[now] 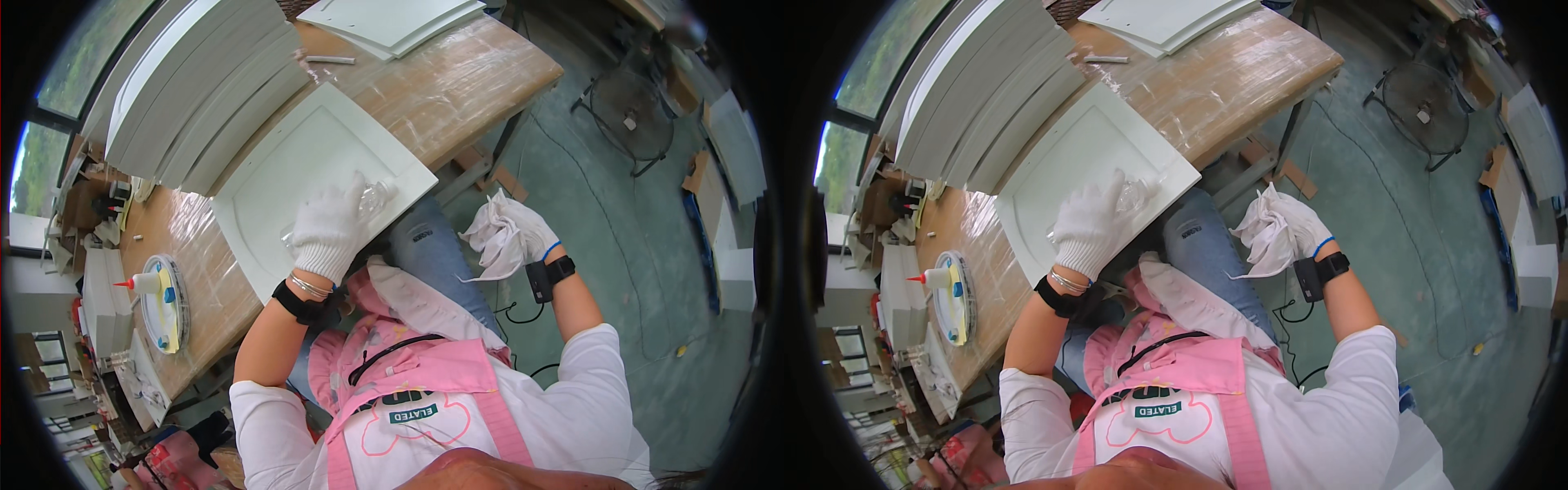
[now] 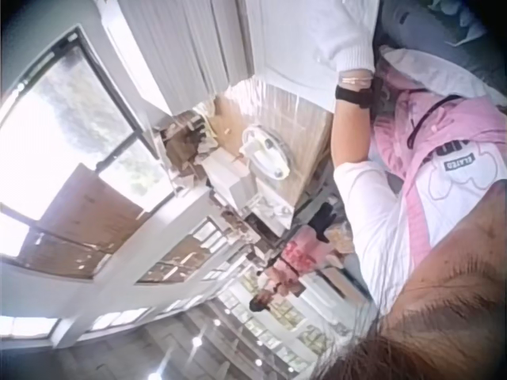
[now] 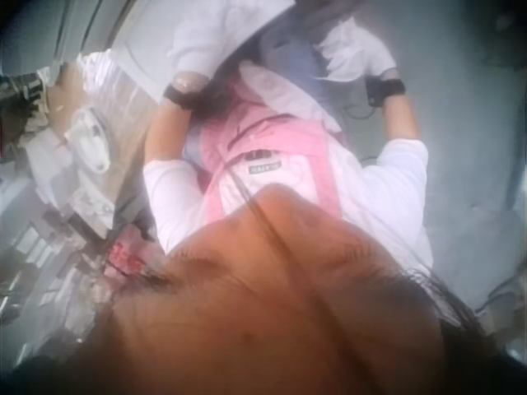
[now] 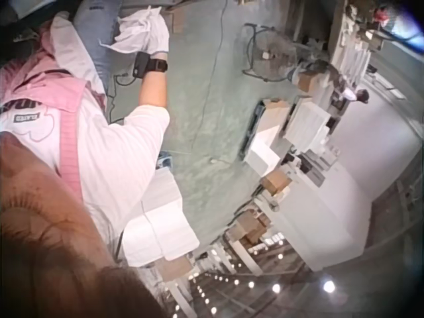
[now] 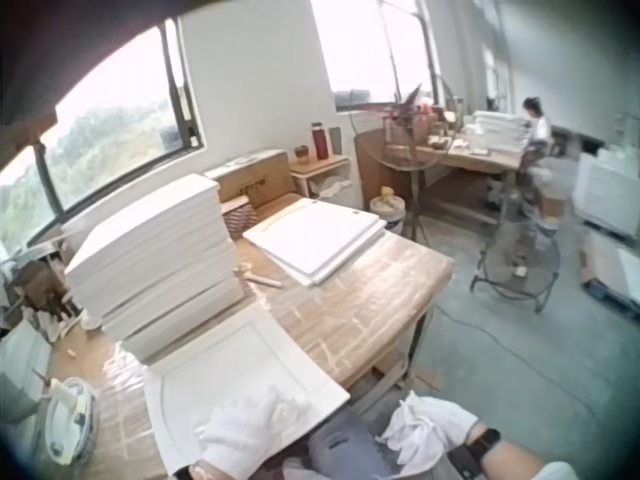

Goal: Cleaning and inspecting white furniture panels at a factory workbench using a cloth, an eraser, and a scraper tool.

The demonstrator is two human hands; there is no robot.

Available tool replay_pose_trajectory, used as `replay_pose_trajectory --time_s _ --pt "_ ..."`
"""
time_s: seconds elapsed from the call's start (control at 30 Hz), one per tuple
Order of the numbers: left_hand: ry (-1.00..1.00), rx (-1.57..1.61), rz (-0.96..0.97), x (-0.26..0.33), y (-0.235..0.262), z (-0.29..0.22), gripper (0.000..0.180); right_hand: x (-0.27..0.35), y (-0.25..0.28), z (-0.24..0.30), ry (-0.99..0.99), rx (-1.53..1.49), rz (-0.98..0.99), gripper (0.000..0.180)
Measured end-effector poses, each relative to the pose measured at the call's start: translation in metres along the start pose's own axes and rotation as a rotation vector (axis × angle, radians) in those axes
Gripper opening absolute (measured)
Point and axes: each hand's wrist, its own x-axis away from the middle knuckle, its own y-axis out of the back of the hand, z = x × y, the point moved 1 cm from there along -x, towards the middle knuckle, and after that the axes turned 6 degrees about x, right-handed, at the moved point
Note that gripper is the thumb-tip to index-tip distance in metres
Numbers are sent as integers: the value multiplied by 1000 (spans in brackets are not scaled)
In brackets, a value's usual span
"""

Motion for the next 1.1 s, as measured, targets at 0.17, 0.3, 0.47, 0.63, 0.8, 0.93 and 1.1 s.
replay_pose_trajectory --time_s 0.17,0.3,0.47,0.63,0.8,0.93,1.1 --pt "108 119 26 23 12 18 57 -15 -10 11 145 188 -103 25" --pt "195 366 -169 68 17 57 64 -21 -51 41 239 463 -82 26" --pt "456 737 -545 118 -4 156 71 -35 -87 87 356 702 -96 30" --pt "792 1189 -951 176 -10 249 73 -49 -122 103 383 880 -70 36" --pt "825 1090 -1166 216 -40 281 66 -52 -157 105 492 1406 -247 41" --pt "825 1143 -1119 222 -39 242 61 -43 -161 106 478 1463 -346 39" --pt "852 1074 -990 227 -62 201 52 -42 -189 100 582 1765 -364 38"
